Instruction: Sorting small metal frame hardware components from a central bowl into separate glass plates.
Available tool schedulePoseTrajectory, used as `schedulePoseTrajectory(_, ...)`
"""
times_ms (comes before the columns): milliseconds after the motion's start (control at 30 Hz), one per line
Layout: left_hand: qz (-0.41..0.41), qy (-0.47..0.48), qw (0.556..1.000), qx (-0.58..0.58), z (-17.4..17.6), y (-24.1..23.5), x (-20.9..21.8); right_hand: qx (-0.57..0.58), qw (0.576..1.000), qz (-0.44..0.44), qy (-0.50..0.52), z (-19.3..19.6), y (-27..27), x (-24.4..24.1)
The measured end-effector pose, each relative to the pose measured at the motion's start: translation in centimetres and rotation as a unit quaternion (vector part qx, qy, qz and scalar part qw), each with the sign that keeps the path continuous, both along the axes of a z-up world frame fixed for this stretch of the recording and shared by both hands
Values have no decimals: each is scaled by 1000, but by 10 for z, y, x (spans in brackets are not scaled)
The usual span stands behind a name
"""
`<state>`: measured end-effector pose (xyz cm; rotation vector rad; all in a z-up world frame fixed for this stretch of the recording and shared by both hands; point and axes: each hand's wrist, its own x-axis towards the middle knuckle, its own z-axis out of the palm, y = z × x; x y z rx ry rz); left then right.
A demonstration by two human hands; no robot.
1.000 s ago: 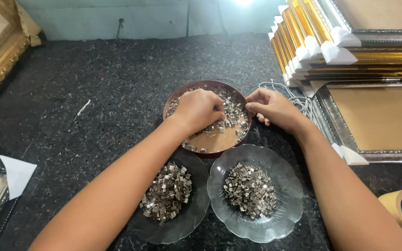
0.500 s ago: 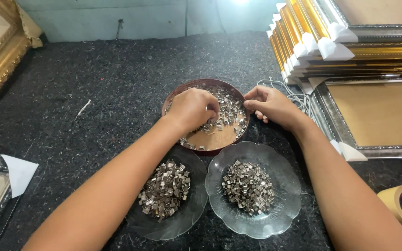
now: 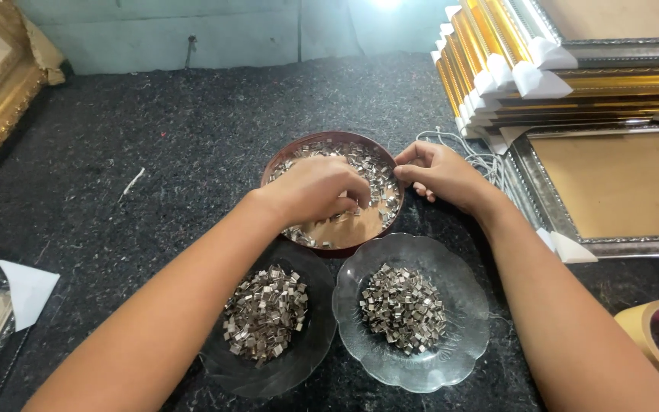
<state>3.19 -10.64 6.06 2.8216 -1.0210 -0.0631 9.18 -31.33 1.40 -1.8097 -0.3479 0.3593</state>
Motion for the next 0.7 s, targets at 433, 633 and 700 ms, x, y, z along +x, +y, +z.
schedulePoseTrajectory(433, -47, -92, 994, -29, -13, 20, -4, 3, 1000, 15, -8, -6, -2, 2)
schedulePoseTrajectory(633, 34, -36, 976, -211, 15, 51, -70, -7, 1000, -2, -13, -2, 0, -3)
schedulePoseTrajectory(700, 48, -25, 970, -239, 20, 61, -95, -18, 1000, 7, -20, -1, 0, -5)
